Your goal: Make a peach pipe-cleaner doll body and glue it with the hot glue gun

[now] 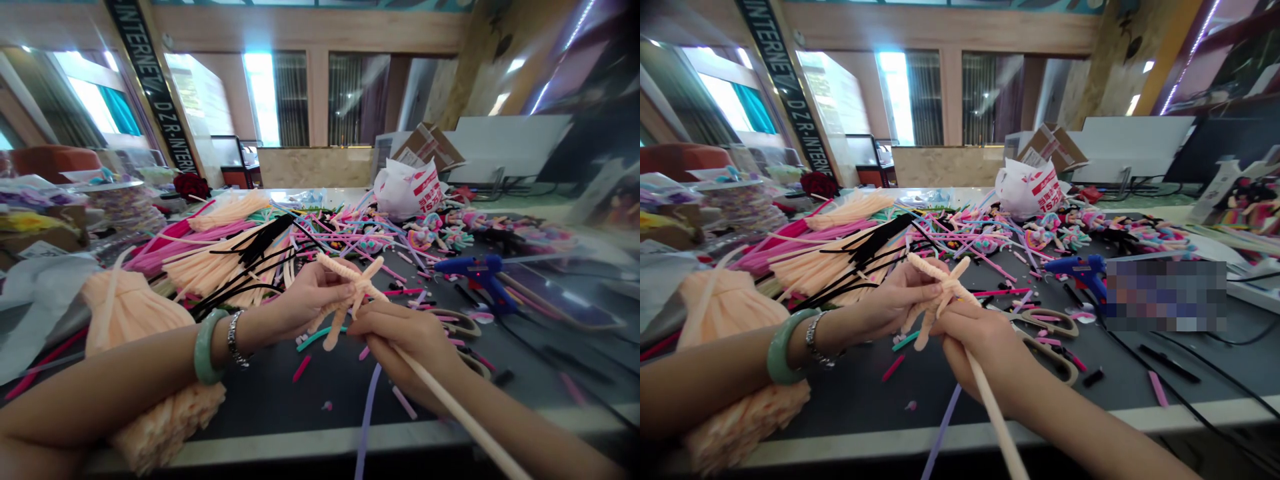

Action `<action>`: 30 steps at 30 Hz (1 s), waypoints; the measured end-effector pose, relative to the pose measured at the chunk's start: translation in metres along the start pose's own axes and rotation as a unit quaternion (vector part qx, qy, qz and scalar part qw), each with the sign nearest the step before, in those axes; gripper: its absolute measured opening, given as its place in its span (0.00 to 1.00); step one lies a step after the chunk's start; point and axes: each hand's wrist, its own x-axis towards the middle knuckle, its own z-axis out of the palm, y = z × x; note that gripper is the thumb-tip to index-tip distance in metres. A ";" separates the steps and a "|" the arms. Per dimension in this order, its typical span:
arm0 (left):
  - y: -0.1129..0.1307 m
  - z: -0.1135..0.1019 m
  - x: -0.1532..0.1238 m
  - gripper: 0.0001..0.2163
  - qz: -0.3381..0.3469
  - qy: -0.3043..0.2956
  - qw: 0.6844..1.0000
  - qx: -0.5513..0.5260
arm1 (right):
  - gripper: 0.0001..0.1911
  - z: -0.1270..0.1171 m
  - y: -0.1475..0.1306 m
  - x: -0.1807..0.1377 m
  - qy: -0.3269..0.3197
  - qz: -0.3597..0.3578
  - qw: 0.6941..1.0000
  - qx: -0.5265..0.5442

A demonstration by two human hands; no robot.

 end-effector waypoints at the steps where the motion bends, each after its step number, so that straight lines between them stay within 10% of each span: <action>1: 0.000 -0.001 0.001 0.09 0.005 0.001 1.000 0.018 | 0.15 -0.003 -0.001 0.001 -0.002 0.010 1.000 0.006; 12: -0.005 -0.011 0.006 0.13 0.012 0.012 0.978 0.206 | 0.07 -0.042 -0.003 0.022 -0.084 0.195 0.970 0.117; 30: 0.004 -0.008 -0.001 0.09 -0.016 -0.098 0.991 0.087 | 0.04 -0.062 0.033 0.076 -0.137 0.186 0.957 0.178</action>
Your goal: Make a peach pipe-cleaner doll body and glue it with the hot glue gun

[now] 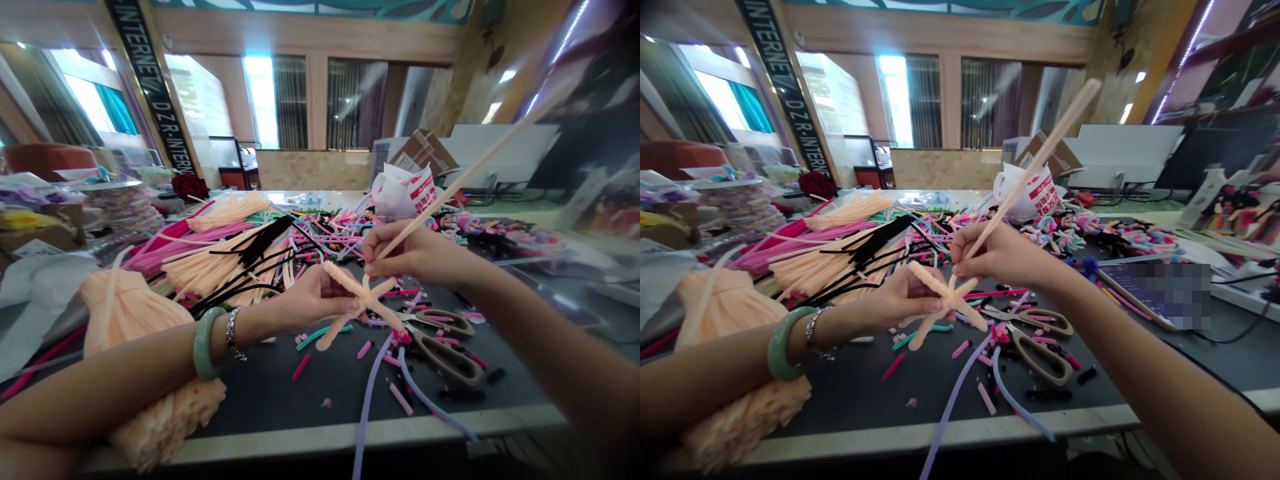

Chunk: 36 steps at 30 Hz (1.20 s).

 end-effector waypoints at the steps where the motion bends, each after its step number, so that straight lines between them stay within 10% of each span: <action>1: 0.000 0.000 0.000 0.09 0.008 -0.011 1.000 -0.009 | 0.03 0.002 0.002 0.000 0.000 0.006 1.000 0.012; 22: 0.012 0.006 0.001 0.07 0.038 0.079 0.987 -0.136 | 0.04 0.062 0.037 -0.020 0.190 0.042 0.936 0.294; 30: 0.009 0.001 0.003 0.07 0.027 0.098 0.989 -0.112 | 0.17 0.081 0.023 -0.042 0.313 0.028 0.947 0.067; 36: 0.007 -0.001 0.004 0.06 0.031 0.105 0.990 -0.093 | 0.16 0.094 0.025 -0.049 0.326 0.006 0.941 0.094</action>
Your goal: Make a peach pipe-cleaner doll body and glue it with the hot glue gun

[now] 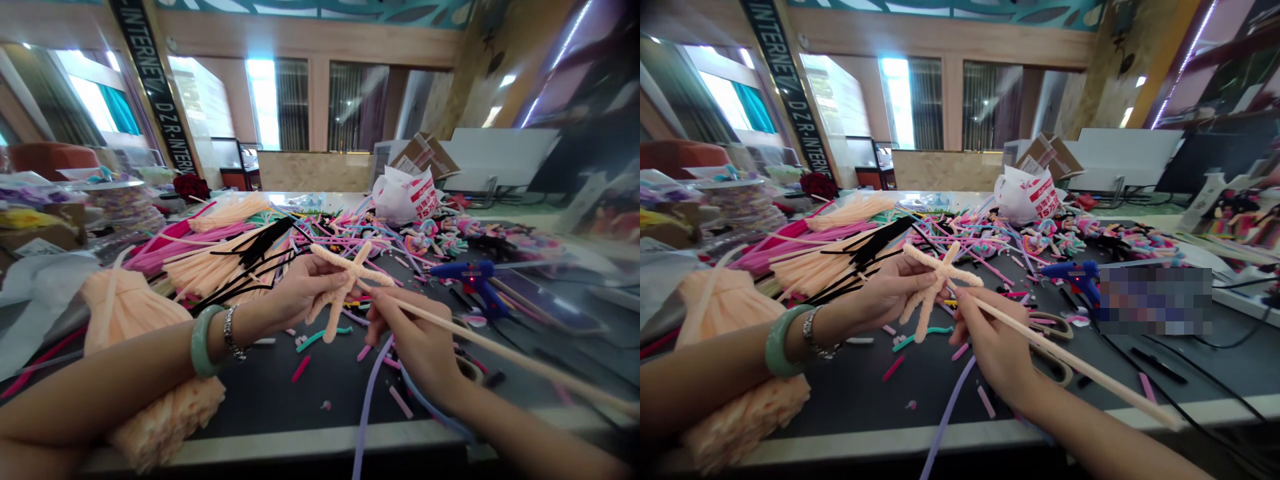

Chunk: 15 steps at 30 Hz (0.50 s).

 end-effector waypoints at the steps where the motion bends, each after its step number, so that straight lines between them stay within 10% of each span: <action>1: 0.000 -0.001 0.000 0.07 -0.002 0.003 1.000 0.007 | 0.16 -0.001 0.001 -0.001 0.008 -0.018 0.999 -0.027; 10: 0.002 0.001 0.000 0.08 -0.038 0.013 0.993 0.113 | 0.08 -0.020 -0.013 0.005 -0.006 -0.225 0.932 -0.286; 15: -0.001 0.000 0.002 0.11 -0.039 0.025 0.983 0.180 | 0.09 -0.028 -0.031 0.033 -0.185 -0.247 0.890 -0.336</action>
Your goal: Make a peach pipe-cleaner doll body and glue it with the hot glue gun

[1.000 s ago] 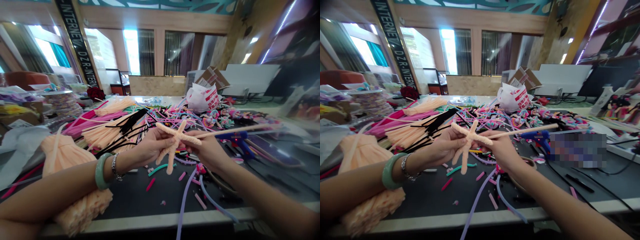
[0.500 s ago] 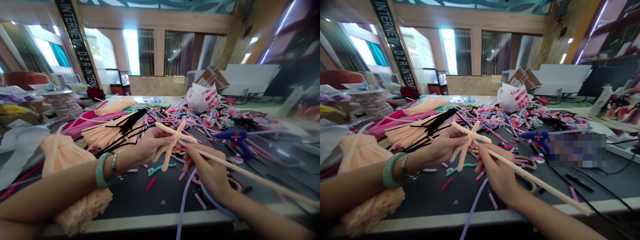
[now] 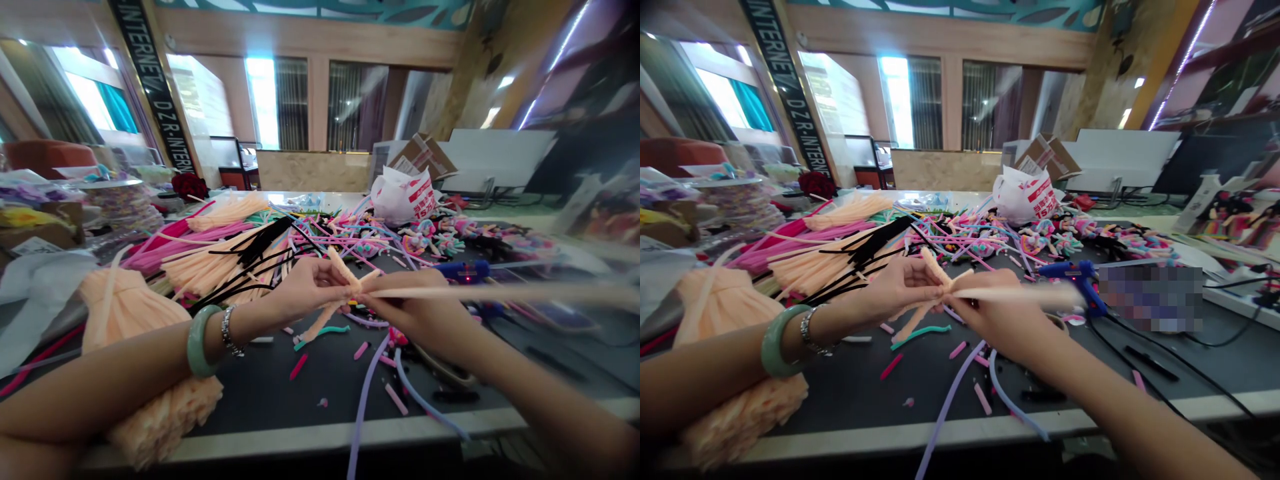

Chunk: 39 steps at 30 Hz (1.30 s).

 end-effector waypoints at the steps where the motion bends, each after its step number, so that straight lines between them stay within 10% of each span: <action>1: -0.002 -0.001 0.001 0.14 0.006 0.014 1.000 0.001 | 0.09 -0.005 0.001 0.008 -0.030 -0.017 0.999 0.000; 17: 0.002 -0.003 -0.004 0.14 0.049 -0.004 0.992 0.120 | 0.04 -0.026 0.025 0.100 -0.259 -0.211 0.939 0.086; 23: 0.006 0.001 -0.008 0.13 0.010 0.000 0.990 0.140 | 0.08 -0.021 0.031 0.117 -0.383 -0.120 0.904 0.148; 34: 0.008 -0.001 -0.006 0.10 0.034 -0.012 0.988 0.153 | 0.07 -0.024 0.035 0.123 -0.385 -0.059 0.903 0.182; 39: 0.013 0.007 -0.012 0.19 0.068 -0.016 0.991 0.115 | 0.09 -0.012 0.047 0.122 -0.450 0.125 0.807 0.361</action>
